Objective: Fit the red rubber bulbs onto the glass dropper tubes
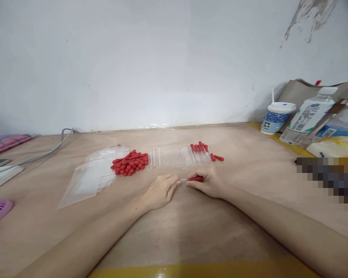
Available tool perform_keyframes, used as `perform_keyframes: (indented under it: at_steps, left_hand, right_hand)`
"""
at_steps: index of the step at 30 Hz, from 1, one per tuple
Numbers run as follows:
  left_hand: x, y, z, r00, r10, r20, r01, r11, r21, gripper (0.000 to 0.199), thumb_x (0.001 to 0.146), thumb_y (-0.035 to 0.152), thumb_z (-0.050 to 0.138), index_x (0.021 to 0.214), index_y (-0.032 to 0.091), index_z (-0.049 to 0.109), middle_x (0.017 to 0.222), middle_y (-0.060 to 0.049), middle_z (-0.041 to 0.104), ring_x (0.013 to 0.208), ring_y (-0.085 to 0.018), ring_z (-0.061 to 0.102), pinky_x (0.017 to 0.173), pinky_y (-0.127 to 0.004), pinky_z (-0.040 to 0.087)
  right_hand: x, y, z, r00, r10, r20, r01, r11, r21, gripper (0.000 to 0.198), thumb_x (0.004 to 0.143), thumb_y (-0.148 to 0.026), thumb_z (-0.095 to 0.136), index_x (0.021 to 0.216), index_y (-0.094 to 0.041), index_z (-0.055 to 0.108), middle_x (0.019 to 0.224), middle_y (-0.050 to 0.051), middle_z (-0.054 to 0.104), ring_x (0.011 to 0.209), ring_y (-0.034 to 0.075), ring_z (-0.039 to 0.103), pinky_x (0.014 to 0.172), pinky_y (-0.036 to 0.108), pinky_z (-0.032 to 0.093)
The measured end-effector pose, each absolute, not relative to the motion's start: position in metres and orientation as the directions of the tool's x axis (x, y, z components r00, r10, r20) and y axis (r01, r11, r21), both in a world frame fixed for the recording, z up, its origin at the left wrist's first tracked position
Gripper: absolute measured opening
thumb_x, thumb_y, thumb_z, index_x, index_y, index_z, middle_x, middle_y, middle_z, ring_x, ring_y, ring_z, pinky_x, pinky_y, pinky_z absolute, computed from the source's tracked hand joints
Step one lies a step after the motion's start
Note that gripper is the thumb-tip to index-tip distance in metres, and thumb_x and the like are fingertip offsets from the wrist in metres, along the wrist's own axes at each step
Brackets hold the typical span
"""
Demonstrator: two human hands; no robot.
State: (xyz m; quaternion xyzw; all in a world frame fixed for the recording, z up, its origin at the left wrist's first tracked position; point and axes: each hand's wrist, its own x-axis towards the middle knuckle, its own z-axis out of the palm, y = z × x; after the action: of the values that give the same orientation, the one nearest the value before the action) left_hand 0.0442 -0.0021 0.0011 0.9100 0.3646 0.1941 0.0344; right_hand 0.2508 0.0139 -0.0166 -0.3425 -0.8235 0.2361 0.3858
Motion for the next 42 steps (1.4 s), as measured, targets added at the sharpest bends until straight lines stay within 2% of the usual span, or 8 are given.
perform_keyframes:
  at_steps: [5, 13, 21, 26, 30, 33, 38, 42]
  left_hand:
    - [0.042, -0.002, 0.001, 0.663, 0.673, 0.328, 0.629, -0.738, 0.244, 0.029, 0.092, 0.025, 0.027, 0.072, 0.016, 0.048, 0.067, -0.002, 0.055, 0.062, -0.014, 0.051, 0.058, -0.026, 0.039]
    - [0.043, -0.006, 0.005, 0.661, 0.687, 0.303, 0.606, -0.726, 0.325, 0.030, 0.092, 0.024, 0.028, 0.069, 0.016, 0.046, 0.063, 0.000, 0.052, 0.059, -0.013, 0.049, 0.058, -0.025, 0.038]
    - [0.042, -0.006, 0.008, 0.646, 0.705, 0.292, 0.615, -0.708, 0.349, 0.031, 0.092, 0.026, 0.028, 0.068, 0.016, 0.045, 0.062, 0.001, 0.050, 0.059, -0.012, 0.048, 0.059, -0.024, 0.037]
    - [0.042, -0.004, 0.006, 0.649, 0.700, 0.298, 0.612, -0.713, 0.343, 0.033, 0.092, 0.027, 0.028, 0.066, 0.016, 0.044, 0.061, 0.001, 0.049, 0.059, -0.012, 0.047, 0.058, -0.024, 0.036]
    - [0.039, -0.002, 0.005, 0.637, 0.710, 0.301, 0.619, -0.704, 0.349, 0.033, 0.093, 0.030, 0.027, 0.069, 0.016, 0.046, 0.061, 0.001, 0.049, 0.058, -0.012, 0.047, 0.057, -0.024, 0.035]
    - [0.039, -0.002, 0.005, 0.634, 0.716, 0.292, 0.628, -0.697, 0.345, 0.033, 0.093, 0.031, 0.027, 0.071, 0.016, 0.047, 0.064, 0.000, 0.051, 0.059, -0.013, 0.047, 0.058, -0.024, 0.036]
    - [0.040, -0.002, 0.006, 0.640, 0.715, 0.281, 0.618, -0.697, 0.364, 0.033, 0.093, 0.030, 0.026, 0.071, 0.016, 0.047, 0.063, 0.000, 0.050, 0.060, -0.012, 0.047, 0.059, -0.024, 0.036]
    - [0.040, -0.002, 0.008, 0.651, 0.714, 0.258, 0.598, -0.691, 0.406, 0.035, 0.094, 0.033, 0.024, 0.074, 0.016, 0.048, 0.065, 0.001, 0.050, 0.060, -0.012, 0.047, 0.060, -0.024, 0.037]
  right_hand:
    - [0.254, 0.015, -0.020, -0.480, 0.746, 0.461, 0.379, 0.650, -0.658, 0.015, 0.077, -0.032, 0.060, 0.082, -0.021, 0.068, 0.073, 0.000, 0.068, 0.062, 0.012, 0.060, 0.055, 0.023, 0.046]
    - [0.255, 0.013, -0.019, -0.487, 0.720, 0.495, 0.409, 0.689, -0.599, 0.015, 0.077, -0.032, 0.060, 0.084, -0.023, 0.069, 0.072, 0.000, 0.070, 0.060, 0.012, 0.061, 0.055, 0.023, 0.046]
    - [0.256, 0.014, -0.023, -0.449, 0.704, 0.550, 0.411, 0.709, -0.573, 0.013, 0.075, -0.029, 0.062, 0.084, -0.023, 0.070, 0.070, 0.000, 0.069, 0.059, 0.011, 0.061, 0.055, 0.023, 0.046]
    - [0.256, 0.015, -0.022, -0.441, 0.742, 0.504, 0.387, 0.665, -0.639, 0.015, 0.073, -0.032, 0.064, 0.085, -0.024, 0.070, 0.075, 0.000, 0.070, 0.063, 0.013, 0.063, 0.059, 0.025, 0.050]
    - [0.259, 0.015, -0.021, -0.409, 0.815, 0.411, 0.286, 0.542, -0.790, 0.029, 0.066, -0.035, 0.070, 0.092, -0.022, 0.067, 0.082, 0.002, 0.070, 0.072, 0.016, 0.064, 0.066, 0.029, 0.053]
    - [0.262, 0.014, -0.021, -0.405, 0.850, 0.335, 0.204, 0.442, -0.874, 0.024, 0.067, -0.036, 0.068, 0.084, -0.019, 0.066, 0.077, 0.003, 0.068, 0.068, 0.015, 0.064, 0.061, 0.027, 0.053]
    - [0.263, 0.013, -0.018, -0.417, 0.873, 0.254, 0.159, 0.345, -0.925, 0.020, 0.067, -0.035, 0.068, 0.076, -0.018, 0.066, 0.063, 0.001, 0.065, 0.056, 0.012, 0.060, 0.051, 0.023, 0.050]
    - [0.260, 0.013, -0.012, -0.390, 0.879, 0.274, 0.035, 0.312, -0.950, 0.024, 0.065, -0.036, 0.070, 0.081, -0.018, 0.066, 0.078, 0.003, 0.067, 0.070, 0.013, 0.062, 0.065, 0.026, 0.051]
